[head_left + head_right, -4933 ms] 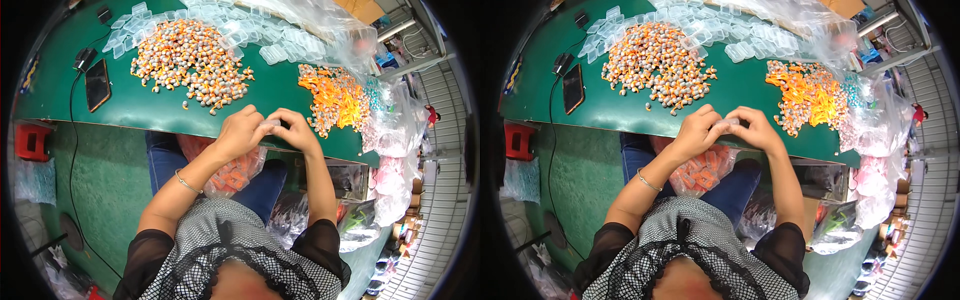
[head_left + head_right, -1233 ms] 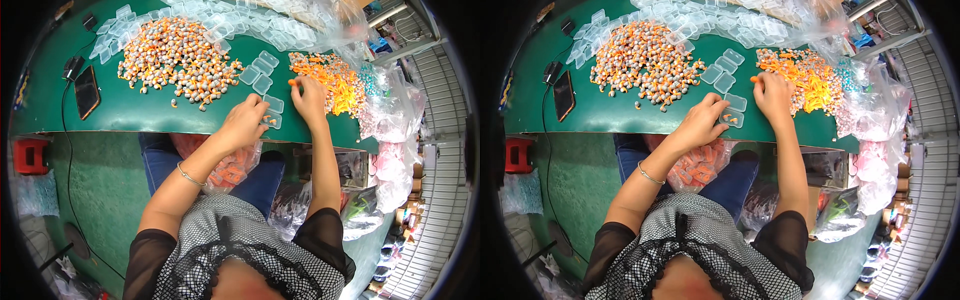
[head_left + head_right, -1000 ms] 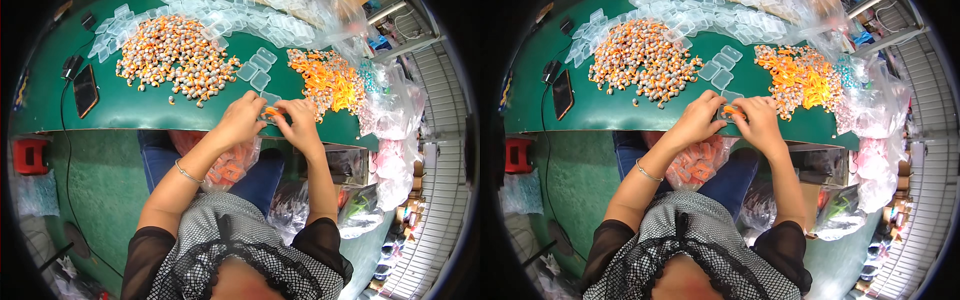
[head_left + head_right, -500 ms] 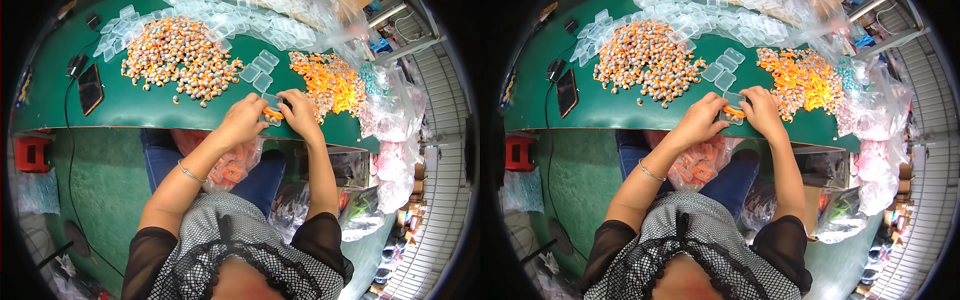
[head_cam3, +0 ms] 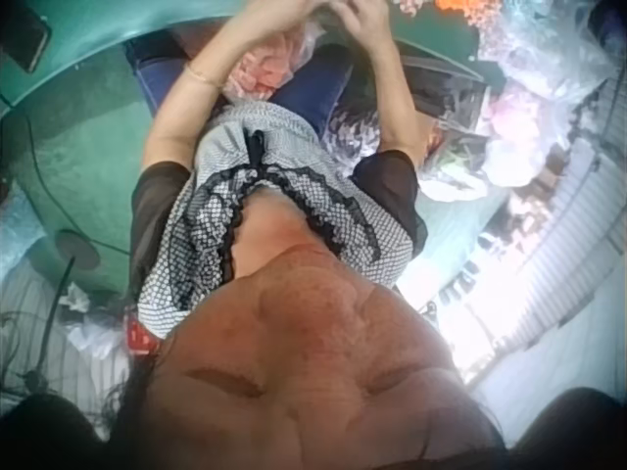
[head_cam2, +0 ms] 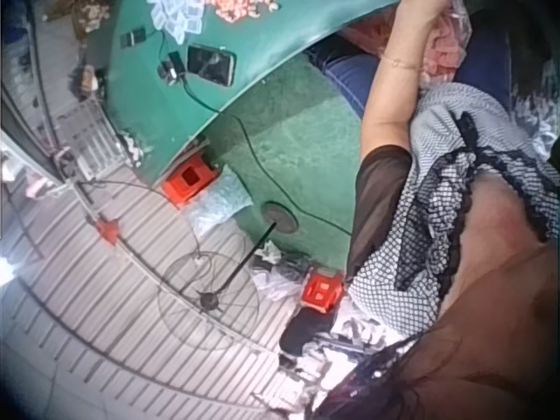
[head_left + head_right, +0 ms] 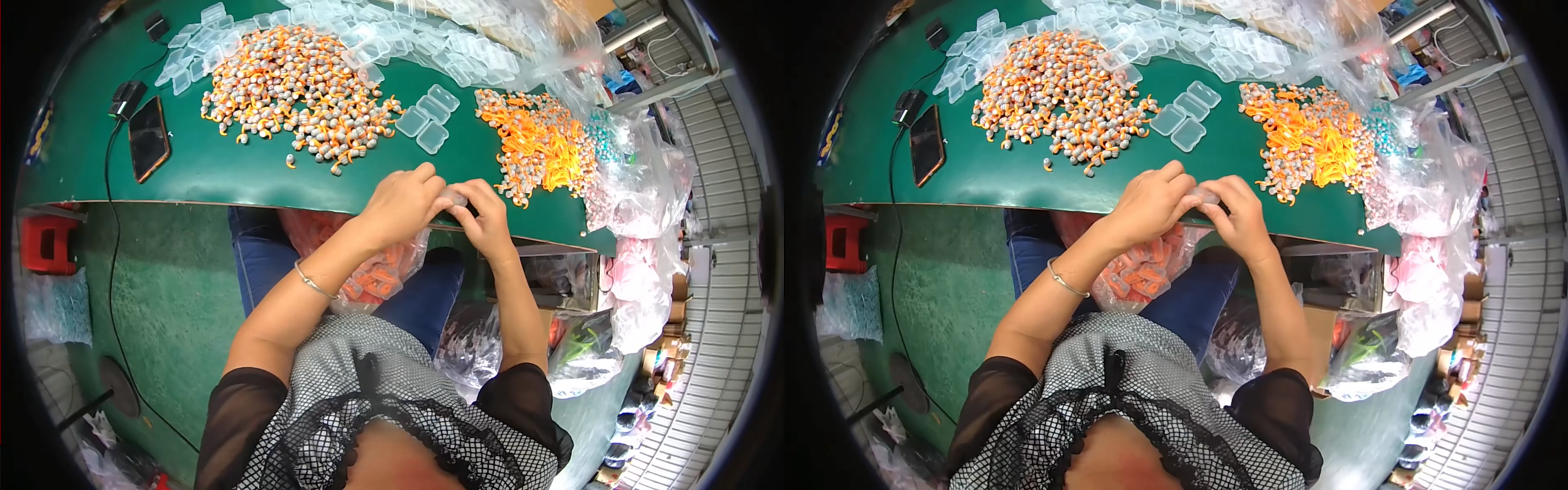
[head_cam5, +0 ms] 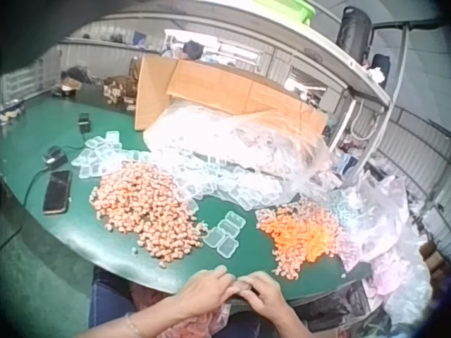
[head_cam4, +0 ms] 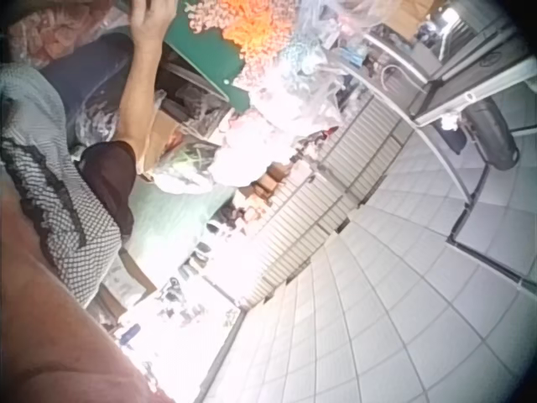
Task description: The person is manually sorting small toy components and placing them into clear plastic containers.
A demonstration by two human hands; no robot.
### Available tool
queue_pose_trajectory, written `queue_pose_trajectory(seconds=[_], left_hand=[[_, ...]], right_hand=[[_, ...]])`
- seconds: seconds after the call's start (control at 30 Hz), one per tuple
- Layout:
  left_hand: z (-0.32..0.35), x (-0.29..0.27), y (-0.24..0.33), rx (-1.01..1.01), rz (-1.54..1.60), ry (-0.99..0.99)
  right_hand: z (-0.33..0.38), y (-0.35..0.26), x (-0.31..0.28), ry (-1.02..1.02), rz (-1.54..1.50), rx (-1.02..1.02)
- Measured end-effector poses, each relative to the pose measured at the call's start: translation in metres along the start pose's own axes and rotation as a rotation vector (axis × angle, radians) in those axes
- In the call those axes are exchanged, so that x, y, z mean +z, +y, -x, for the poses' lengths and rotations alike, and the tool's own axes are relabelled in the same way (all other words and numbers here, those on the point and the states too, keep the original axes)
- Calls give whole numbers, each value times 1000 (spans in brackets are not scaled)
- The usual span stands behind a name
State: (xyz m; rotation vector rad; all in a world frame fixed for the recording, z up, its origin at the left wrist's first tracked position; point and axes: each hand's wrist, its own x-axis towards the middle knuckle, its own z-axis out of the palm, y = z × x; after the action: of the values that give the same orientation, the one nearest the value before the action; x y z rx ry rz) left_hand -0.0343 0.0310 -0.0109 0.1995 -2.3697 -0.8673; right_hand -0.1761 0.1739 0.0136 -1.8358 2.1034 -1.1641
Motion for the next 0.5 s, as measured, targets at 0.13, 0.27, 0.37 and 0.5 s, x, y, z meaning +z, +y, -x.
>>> queue_pose_trajectory(seconds=[0.13, 0.27, 0.37, 0.5], left_hand=[[11, -12, -5, -26, 77, 97], [26, -25, 0, -30, 51, 117], [43, -33, 14, 93, -103, 49], [53, -32, 18, 175, -173, -5]], right_hand=[[-12, -10, 10, -71, -181, 80], [-47, 13, 10, -175, -374, -30], [-67, 17, 22, 101, 396, -132], [-58, 21, 26, 73, 456, -160]])
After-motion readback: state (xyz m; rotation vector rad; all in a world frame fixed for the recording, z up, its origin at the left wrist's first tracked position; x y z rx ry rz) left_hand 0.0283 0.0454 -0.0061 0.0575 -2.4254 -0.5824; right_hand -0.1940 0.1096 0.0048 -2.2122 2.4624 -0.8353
